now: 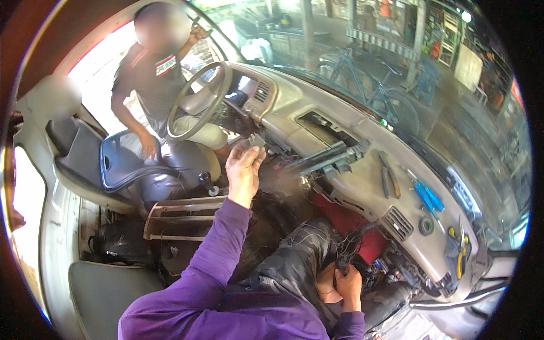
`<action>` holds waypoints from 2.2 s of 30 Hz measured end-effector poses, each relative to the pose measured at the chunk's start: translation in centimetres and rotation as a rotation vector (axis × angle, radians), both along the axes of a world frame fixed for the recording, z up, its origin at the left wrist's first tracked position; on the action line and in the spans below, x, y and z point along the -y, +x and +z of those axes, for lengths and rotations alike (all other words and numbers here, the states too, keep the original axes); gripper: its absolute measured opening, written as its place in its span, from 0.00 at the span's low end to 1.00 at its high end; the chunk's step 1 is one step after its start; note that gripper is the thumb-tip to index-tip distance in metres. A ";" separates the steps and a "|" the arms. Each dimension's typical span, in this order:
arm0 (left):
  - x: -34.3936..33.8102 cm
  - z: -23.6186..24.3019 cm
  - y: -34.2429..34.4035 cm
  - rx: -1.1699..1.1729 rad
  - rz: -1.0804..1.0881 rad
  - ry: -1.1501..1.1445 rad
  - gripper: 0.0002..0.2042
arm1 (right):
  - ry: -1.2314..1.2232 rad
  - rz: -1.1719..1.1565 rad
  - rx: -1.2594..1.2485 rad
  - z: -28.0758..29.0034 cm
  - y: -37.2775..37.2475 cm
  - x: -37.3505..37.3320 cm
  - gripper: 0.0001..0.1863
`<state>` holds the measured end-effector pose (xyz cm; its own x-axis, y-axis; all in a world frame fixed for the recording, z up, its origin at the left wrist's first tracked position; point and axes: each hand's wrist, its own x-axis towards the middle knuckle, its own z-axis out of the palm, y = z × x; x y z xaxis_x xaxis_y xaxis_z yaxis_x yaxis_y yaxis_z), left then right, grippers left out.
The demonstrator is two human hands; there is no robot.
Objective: The person removes a car stereo unit from the dashboard and manipulates its wiring and connectors. They use a screwdriver to adjust components and handle a speaker while another person assists from the driver seat.
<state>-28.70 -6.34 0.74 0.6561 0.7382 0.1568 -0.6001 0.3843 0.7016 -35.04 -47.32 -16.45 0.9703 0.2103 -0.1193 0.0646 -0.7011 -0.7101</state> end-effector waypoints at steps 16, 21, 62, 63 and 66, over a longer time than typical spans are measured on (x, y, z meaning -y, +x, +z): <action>-6.8 -0.2 -0.1 -0.002 0.441 0.325 0.18 | 0.008 0.035 -0.004 -1.2 0.0 0.0 0.16; -7.7 -0.9 -0.1 0.095 0.436 0.312 0.19 | -0.017 0.021 0.049 -2.6 0.1 0.6 0.17; -6.3 -1.0 -2.0 0.170 -0.201 -0.077 0.10 | -0.029 -0.016 -0.065 -0.4 -0.1 -0.4 0.15; -6.3 -1.0 -2.0 0.167 -0.196 -0.104 0.10 | -0.034 -0.023 -0.090 -0.3 -0.1 -0.4 0.15; -6.5 -1.2 -2.1 0.170 -0.195 -0.183 0.10 | -0.043 -0.029 -0.127 -0.3 0.0 -0.5 0.15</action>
<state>-30.82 0.18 -0.49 0.7638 0.6272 0.1521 -0.6052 0.6143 0.5063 -35.03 -46.87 -16.71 0.9524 0.1741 -0.2501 -0.0451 -0.7311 -0.6808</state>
